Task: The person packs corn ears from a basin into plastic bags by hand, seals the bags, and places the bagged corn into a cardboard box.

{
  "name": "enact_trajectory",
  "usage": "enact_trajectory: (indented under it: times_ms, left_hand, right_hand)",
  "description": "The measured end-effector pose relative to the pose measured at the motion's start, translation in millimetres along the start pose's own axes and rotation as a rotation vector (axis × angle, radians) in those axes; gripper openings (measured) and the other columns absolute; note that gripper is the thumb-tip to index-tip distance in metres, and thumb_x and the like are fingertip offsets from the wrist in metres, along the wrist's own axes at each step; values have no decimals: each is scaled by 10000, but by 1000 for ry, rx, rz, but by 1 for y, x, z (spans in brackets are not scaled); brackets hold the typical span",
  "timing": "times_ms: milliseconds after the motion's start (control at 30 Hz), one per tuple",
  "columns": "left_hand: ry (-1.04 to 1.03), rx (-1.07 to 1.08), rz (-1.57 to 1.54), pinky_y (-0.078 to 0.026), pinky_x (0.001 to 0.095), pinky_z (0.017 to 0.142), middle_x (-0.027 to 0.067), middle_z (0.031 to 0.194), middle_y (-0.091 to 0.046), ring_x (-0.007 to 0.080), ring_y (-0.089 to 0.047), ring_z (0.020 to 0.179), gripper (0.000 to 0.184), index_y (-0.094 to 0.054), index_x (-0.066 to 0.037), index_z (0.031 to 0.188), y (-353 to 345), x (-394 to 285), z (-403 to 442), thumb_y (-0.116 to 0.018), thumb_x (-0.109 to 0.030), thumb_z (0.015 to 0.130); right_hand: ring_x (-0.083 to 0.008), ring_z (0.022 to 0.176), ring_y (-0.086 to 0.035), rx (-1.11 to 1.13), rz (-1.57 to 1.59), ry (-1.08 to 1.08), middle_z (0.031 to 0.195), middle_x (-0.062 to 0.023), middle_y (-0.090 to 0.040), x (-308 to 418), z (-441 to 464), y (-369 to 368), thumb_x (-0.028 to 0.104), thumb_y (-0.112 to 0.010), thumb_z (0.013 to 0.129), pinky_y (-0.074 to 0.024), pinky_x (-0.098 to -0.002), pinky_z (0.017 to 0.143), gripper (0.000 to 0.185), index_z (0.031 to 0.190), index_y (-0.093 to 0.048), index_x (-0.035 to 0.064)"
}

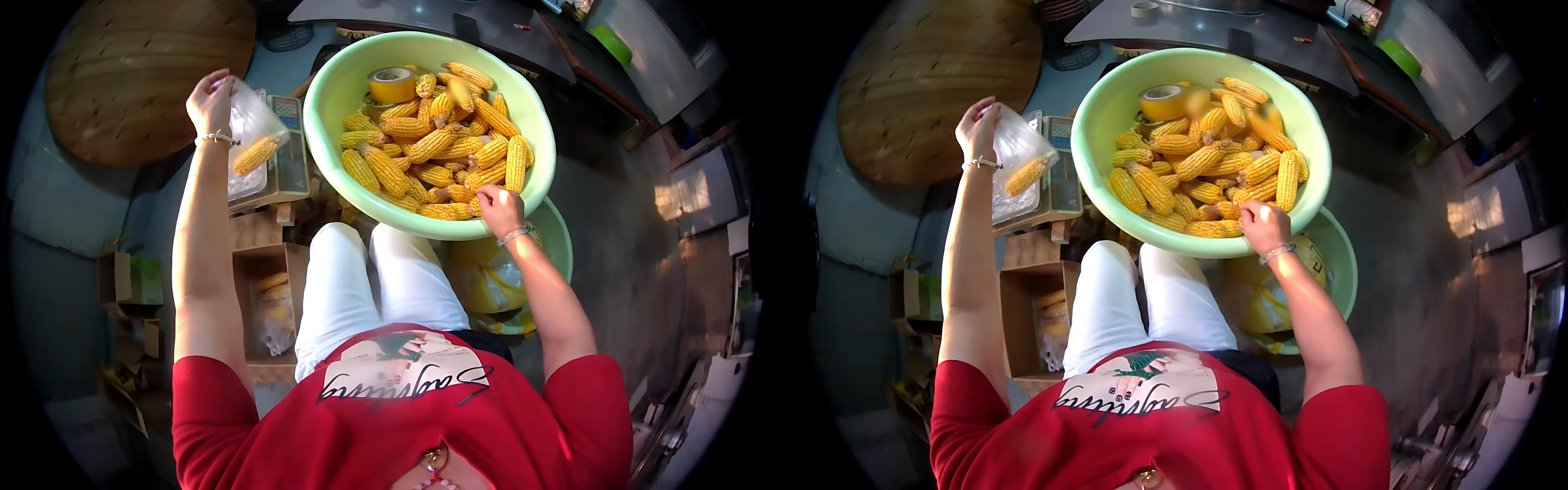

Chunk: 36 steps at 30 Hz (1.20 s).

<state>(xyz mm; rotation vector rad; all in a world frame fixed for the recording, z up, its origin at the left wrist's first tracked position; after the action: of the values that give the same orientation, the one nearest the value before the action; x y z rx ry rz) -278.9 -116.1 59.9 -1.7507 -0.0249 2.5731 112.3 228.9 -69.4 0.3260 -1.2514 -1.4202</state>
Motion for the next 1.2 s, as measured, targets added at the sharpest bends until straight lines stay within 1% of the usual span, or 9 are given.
enact_trajectory:
  times_ms: [300,567,667,833,867,1000,1100,1133,1200]
  left_hand:
    - [17,364,-323,-467,198,641,68,883,-668,102,-618,735,179,-650,-2,981,-115,-122,-120,-618,19,807]
    - [521,651,-301,-473,233,575,30,837,-651,110,-627,688,102,-627,-47,901,-194,-24,-263,-605,-7,810]
    - [635,631,-259,-471,222,541,26,794,-632,111,-629,661,119,-617,-22,906,-199,10,-291,-618,3,790]
    - [541,690,-187,-485,222,541,26,770,-624,105,-629,650,134,-626,-4,916,-201,4,-281,-610,-10,783]
    - [499,697,-150,-493,224,536,36,762,-627,110,-634,643,134,-632,3,911,-201,0,-278,-602,-15,782]
    - [424,776,-81,-499,230,567,41,765,-633,104,-620,647,148,-639,9,917,-201,-5,-273,-628,-40,777]
    - [350,869,-39,-494,227,587,43,758,-636,96,-607,648,151,-640,10,917,-205,-8,-271,-643,-50,778]
    - [316,901,-22,-495,227,589,46,750,-637,95,-605,645,152,-643,13,914,-206,-9,-268,-644,-53,777]
    - [224,948,42,-496,228,593,50,739,-639,94,-599,639,162,-645,20,910,-205,-11,-263,-652,-59,768]
  right_hand:
    - [-348,652,-604,24,-61,-48,705,-147,-628,4,-1,3,205,-622,792,-483,-433,594,94,802,-668,124]
    - [-338,671,-610,-46,130,-66,705,-142,-626,-6,-3,2,171,-616,778,-491,-426,610,71,788,-667,122]
    - [-296,699,-633,-68,219,-36,751,-118,-643,-4,-2,7,115,-637,745,-506,-388,639,165,908,-656,95]
    - [-275,989,-607,109,299,22,1101,-136,-617,9,2,13,79,-681,705,-487,-345,847,487,1175,-556,99]
    - [-283,1144,-528,202,348,2,1257,-150,-533,10,5,12,101,-715,686,-429,-340,959,643,1283,-479,124]
    - [-301,1249,-429,247,435,74,1359,-156,-438,32,11,0,161,-768,649,-357,-365,1034,826,1372,-372,107]
    - [-306,1249,-424,261,435,135,1361,-152,-433,51,18,-15,170,-775,648,-352,-376,1036,833,1370,-366,95]
    - [-265,1162,-508,168,486,215,1263,-139,-527,57,22,-18,165,-758,690,-400,-346,982,680,1298,-468,77]
    - [-212,1068,-556,363,655,115,1150,-112,-594,49,32,-36,142,-727,734,-430,-317,924,504,1200,-554,58]
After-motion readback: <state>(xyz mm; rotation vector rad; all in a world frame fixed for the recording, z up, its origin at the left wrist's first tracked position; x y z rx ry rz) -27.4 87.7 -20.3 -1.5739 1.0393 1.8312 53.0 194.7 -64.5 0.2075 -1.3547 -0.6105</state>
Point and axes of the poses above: each hand's wrist, its own z-axis towards the middle knuckle, its own y-axis out of the back of the hand, x = y × z, the point moved 6 cm from there along z, towards the middle knuckle
